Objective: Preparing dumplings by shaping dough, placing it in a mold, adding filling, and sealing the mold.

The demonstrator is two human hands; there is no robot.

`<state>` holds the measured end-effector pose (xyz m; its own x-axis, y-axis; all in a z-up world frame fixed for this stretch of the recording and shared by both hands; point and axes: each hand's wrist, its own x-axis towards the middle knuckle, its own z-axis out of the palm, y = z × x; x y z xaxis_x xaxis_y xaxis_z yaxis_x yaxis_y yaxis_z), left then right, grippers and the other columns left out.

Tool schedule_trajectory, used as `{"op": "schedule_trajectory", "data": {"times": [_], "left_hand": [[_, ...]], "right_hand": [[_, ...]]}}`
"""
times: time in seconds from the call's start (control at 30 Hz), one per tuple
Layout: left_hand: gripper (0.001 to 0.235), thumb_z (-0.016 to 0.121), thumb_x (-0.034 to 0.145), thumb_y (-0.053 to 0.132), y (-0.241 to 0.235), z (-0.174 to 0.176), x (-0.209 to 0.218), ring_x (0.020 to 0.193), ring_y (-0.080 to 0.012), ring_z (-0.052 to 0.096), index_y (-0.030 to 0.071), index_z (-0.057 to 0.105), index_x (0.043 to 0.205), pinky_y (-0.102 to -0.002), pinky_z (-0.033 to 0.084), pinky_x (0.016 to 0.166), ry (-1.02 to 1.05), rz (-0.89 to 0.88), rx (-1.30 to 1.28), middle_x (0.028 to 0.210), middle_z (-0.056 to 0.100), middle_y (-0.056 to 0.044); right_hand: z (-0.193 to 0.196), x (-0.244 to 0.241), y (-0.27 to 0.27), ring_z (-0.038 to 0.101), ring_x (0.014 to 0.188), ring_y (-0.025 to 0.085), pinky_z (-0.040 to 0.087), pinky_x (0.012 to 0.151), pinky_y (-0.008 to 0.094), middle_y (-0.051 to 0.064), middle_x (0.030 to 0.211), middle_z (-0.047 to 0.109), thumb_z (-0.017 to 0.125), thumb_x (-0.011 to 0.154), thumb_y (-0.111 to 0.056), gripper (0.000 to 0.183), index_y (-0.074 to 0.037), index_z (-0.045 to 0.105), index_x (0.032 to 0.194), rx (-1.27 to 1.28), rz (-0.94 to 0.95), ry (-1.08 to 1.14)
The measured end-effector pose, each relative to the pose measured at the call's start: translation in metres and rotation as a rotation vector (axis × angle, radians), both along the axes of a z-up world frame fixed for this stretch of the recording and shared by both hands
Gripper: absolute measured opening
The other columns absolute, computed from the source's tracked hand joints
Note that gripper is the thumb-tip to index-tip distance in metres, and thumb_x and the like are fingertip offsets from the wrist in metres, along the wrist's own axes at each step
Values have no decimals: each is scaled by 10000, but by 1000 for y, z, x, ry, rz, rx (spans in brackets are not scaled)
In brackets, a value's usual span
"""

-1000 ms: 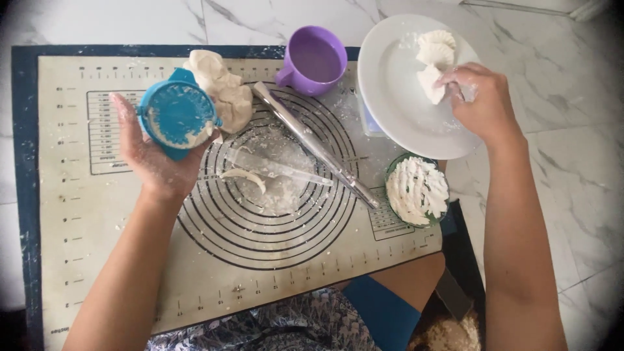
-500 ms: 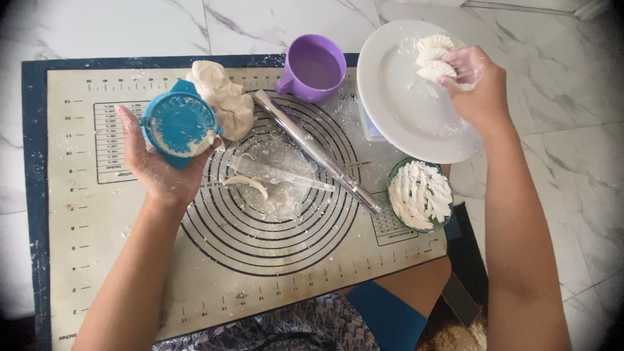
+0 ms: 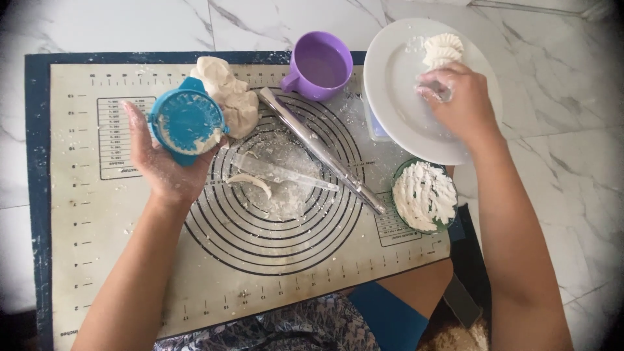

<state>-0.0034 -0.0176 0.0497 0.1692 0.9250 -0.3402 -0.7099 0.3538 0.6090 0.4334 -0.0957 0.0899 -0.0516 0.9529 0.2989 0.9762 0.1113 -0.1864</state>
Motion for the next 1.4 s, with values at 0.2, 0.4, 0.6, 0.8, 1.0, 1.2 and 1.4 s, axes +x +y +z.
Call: {"op": "schedule_trajectory", "data": {"times": [0.2,0.4,0.6,0.8,1.0,1.2,1.4], "left_hand": [[809,569,620,741,6,-6,6,847,-332,703,96,664,1099,-553,618,861,-126,47,-30,951,664,-174],[766,454,825,758,21,-63,2,1008,-305,679,152,574,1278,-483,629,876,120,-59,303,1125,636,-132],[585,487,930,500,6,-46,8,1083,-278,651,63,575,1309,-443,607,796,672,-187,971,1206,658,-150],[841,185,974,712,14,-71,7,1164,-394,588,40,486,1381,-586,507,972,369,-249,799,1219,594,-272],[827,163,981,717,14,-79,14,1255,-355,578,104,501,1420,-559,468,1055,177,-199,727,1339,600,-226],[676,183,981,662,21,-88,11,1090,-297,669,200,511,1351,-496,569,961,241,-44,773,1179,663,-135],[624,250,961,674,25,-108,9,1065,-308,651,237,478,1344,-458,567,938,257,73,649,1177,620,-94]], "right_hand": [[-13,-3,1,681,793,309,568,739,390,98,840,642,793,969,-86,55,-99,740,959,36,-177,-193],[-18,-61,-7,637,923,289,536,806,391,46,943,623,754,986,-181,79,-160,698,1036,295,-36,-249],[9,-230,-27,660,796,291,563,710,393,113,836,672,694,892,-53,63,-102,702,930,90,259,-2],[-45,-239,-11,655,1012,320,538,831,424,179,1048,675,635,938,-213,212,-71,708,1077,-261,221,-131],[-40,-257,-20,657,1018,397,532,843,484,187,1064,681,682,872,-93,194,-18,697,1051,-225,176,64],[-63,-250,-7,707,820,417,564,709,460,212,876,676,563,869,101,211,-9,520,1044,-139,185,436],[-33,-272,3,678,607,319,556,478,346,243,830,659,587,910,-2,308,15,463,1192,-22,250,467]]}}
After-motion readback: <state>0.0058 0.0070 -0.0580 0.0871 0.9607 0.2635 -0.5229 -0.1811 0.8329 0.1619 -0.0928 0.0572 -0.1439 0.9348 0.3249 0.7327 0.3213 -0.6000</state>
